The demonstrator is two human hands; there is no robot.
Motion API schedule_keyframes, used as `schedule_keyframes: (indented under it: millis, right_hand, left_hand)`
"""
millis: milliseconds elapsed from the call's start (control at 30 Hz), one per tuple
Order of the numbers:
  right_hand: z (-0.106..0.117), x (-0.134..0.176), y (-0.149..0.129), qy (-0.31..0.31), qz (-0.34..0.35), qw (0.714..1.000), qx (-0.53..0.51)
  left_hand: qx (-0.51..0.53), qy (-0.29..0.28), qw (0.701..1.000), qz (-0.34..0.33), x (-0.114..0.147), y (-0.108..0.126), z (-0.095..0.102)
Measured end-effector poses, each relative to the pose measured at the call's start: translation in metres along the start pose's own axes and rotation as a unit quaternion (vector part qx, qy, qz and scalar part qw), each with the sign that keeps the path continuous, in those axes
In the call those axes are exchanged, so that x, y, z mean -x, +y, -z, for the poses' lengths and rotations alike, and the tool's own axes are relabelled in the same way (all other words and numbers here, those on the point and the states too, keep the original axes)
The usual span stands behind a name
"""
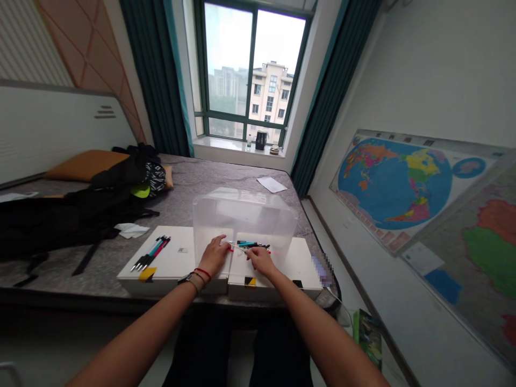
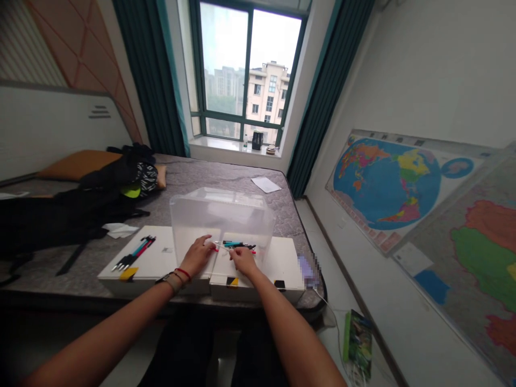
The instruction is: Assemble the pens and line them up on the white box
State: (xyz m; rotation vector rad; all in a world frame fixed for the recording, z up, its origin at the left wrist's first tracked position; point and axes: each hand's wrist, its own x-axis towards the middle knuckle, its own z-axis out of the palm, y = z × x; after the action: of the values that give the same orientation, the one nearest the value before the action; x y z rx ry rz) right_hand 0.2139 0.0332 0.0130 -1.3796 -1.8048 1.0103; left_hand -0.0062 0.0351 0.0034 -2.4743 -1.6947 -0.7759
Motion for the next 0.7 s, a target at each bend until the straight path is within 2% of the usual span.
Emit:
schedule_keyframes:
  millis: [67,167,333,467,700]
  right_hand:
    - [0.013,-0.005,-0.018,-0.058,0.029,0.994,0.088]
    - [0.036,-0.025,-0.051,-0.125,0.061,0.965,0.223]
    - [0.056,-0.068,-0.094,-0.155,0.049,0.889,0.428]
    - [0.049,-0.088,-0.108,-0.208,0.037,0.829,0.518]
    - [0.026,-0.095,-0.105,-0.244,0.071,0.806,0.535]
  left_hand:
    - [0.022,0.009,1.000,-0.005,0.003,0.000,0.001]
    - [0.043,0.017,0.999,-0.005,0.006,0.001,0.005]
    - [0.052,0.005,0.999,0.003,0.009,0.004,0.011]
    - [0.059,0.007,0.998,0.007,0.011,0.002,0.009]
    - [0.067,0.028,0.997,0.017,0.013,-0.003,0.000]
